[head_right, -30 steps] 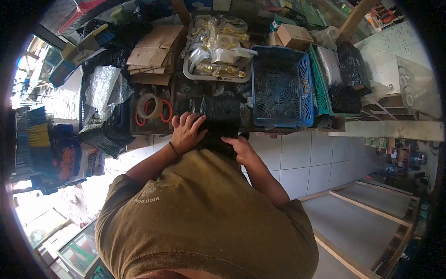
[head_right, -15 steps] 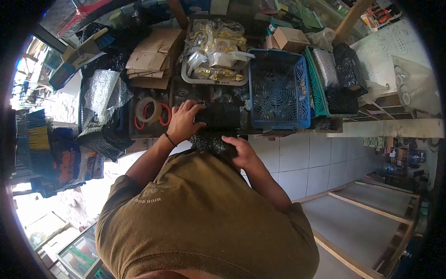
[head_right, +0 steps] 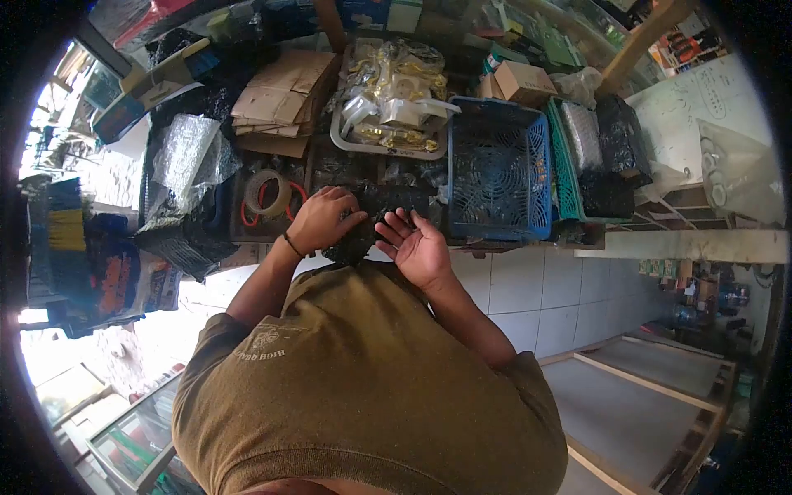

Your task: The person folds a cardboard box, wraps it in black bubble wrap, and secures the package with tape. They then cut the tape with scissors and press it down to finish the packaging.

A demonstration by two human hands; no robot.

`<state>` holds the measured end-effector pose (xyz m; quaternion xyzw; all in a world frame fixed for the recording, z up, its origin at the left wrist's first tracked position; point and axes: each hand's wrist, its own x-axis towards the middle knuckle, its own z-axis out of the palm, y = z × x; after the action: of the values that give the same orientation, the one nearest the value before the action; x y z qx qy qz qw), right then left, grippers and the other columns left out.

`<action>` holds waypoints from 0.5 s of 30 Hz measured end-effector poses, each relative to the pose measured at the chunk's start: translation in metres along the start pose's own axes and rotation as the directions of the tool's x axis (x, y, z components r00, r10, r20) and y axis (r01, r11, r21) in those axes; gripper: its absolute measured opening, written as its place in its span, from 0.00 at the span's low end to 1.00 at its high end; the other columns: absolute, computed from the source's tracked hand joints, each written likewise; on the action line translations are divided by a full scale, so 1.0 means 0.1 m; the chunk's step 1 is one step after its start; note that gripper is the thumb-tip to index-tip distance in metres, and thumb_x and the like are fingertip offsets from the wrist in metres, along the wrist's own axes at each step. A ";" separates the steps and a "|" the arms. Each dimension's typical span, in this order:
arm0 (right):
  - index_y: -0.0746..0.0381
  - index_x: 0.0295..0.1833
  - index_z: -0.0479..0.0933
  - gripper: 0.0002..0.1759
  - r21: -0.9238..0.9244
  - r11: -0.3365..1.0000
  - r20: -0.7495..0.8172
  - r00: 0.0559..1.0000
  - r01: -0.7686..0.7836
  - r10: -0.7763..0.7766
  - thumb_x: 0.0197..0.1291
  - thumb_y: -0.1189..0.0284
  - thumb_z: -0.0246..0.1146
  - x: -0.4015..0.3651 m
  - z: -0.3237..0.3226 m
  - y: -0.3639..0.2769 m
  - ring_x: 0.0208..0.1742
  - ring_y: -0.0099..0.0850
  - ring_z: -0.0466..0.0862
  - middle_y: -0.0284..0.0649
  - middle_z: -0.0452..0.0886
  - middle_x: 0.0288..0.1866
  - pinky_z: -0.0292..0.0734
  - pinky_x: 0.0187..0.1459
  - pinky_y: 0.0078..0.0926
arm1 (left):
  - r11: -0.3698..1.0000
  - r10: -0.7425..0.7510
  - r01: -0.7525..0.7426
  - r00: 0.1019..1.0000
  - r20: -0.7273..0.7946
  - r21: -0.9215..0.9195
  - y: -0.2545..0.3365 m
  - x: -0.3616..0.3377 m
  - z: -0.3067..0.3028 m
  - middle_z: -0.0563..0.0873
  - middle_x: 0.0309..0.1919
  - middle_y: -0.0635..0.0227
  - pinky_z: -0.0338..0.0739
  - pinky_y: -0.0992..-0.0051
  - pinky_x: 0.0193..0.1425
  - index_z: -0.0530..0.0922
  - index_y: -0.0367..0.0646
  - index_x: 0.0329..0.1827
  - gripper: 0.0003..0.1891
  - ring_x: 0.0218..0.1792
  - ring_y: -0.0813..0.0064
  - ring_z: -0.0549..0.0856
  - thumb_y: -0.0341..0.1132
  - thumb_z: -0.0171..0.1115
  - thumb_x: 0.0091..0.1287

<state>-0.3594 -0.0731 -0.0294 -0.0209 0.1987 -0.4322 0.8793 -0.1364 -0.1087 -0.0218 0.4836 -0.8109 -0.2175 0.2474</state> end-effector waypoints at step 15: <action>0.49 0.59 0.70 0.18 0.065 0.992 -0.078 0.991 0.109 -0.104 0.70 0.58 0.44 0.19 0.04 0.05 0.63 0.39 0.72 0.38 0.74 0.61 0.72 0.56 0.47 | 0.982 -0.184 0.189 0.969 0.165 -0.011 0.01 0.11 -0.20 0.83 0.32 0.48 0.76 0.57 0.43 0.79 0.41 0.44 0.17 0.36 0.49 0.81 0.38 0.60 0.51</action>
<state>-0.3439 -0.0855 -0.0327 0.0150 0.2150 -0.4857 0.8471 -0.1292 -0.1201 -0.0031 0.5349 -0.7765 -0.2895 0.1648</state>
